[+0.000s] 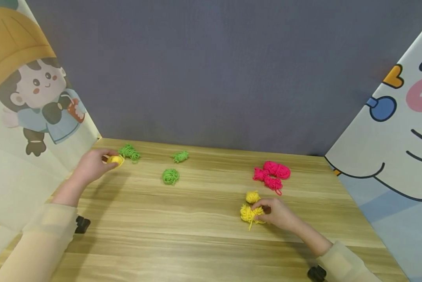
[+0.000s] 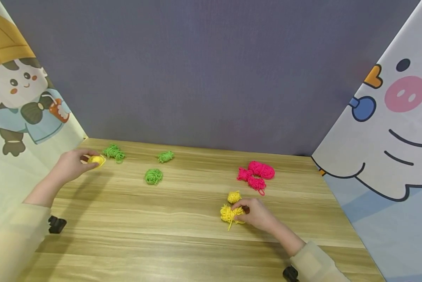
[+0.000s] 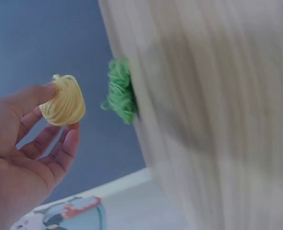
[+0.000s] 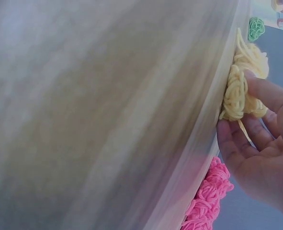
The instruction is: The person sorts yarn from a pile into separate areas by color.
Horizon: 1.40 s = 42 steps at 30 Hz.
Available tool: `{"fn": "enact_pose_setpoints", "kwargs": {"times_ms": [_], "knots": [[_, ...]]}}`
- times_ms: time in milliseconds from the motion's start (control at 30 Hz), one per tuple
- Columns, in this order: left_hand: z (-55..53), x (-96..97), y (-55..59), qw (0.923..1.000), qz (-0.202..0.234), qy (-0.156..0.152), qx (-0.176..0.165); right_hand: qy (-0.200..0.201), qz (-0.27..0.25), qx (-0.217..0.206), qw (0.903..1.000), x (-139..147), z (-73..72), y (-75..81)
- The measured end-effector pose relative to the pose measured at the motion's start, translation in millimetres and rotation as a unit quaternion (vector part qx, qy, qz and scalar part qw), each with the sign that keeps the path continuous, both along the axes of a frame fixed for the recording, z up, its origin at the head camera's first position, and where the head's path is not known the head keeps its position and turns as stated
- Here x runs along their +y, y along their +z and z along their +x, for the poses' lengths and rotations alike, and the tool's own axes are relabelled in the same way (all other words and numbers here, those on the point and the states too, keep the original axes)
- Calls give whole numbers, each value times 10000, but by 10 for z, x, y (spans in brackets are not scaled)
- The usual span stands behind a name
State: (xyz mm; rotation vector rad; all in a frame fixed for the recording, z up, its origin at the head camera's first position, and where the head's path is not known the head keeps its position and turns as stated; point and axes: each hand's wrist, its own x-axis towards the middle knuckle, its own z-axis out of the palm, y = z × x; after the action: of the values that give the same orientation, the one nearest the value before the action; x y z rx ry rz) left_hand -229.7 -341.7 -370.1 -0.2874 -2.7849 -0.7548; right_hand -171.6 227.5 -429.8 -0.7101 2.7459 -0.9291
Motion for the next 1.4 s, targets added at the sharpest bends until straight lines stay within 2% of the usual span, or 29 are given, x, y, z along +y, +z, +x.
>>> {"fn": "enact_pose_setpoints", "kwargs": {"times_ms": [233,500,833,933,1167,1400], "knots": [[51,193,132,9999,79,-45,134,-8,-11,16,10000,5,-4,3],[135,392,247,9998,80,69,157,15,-1,28,10000,4,-7,-6],[217,625,377,9985,255,55,485,-15,12,31,10000,-8,-7,-3],[233,683,395,9977,330,37,597,-4,3,47,10000,-6,-10,-8],[282,821,415,9927,494,0,1105,-23,-3,83,10000,-7,-14,-20],[329,961,455,9895,728,-163,1236,-34,-20,124,9999,-12,-6,-22]]}}
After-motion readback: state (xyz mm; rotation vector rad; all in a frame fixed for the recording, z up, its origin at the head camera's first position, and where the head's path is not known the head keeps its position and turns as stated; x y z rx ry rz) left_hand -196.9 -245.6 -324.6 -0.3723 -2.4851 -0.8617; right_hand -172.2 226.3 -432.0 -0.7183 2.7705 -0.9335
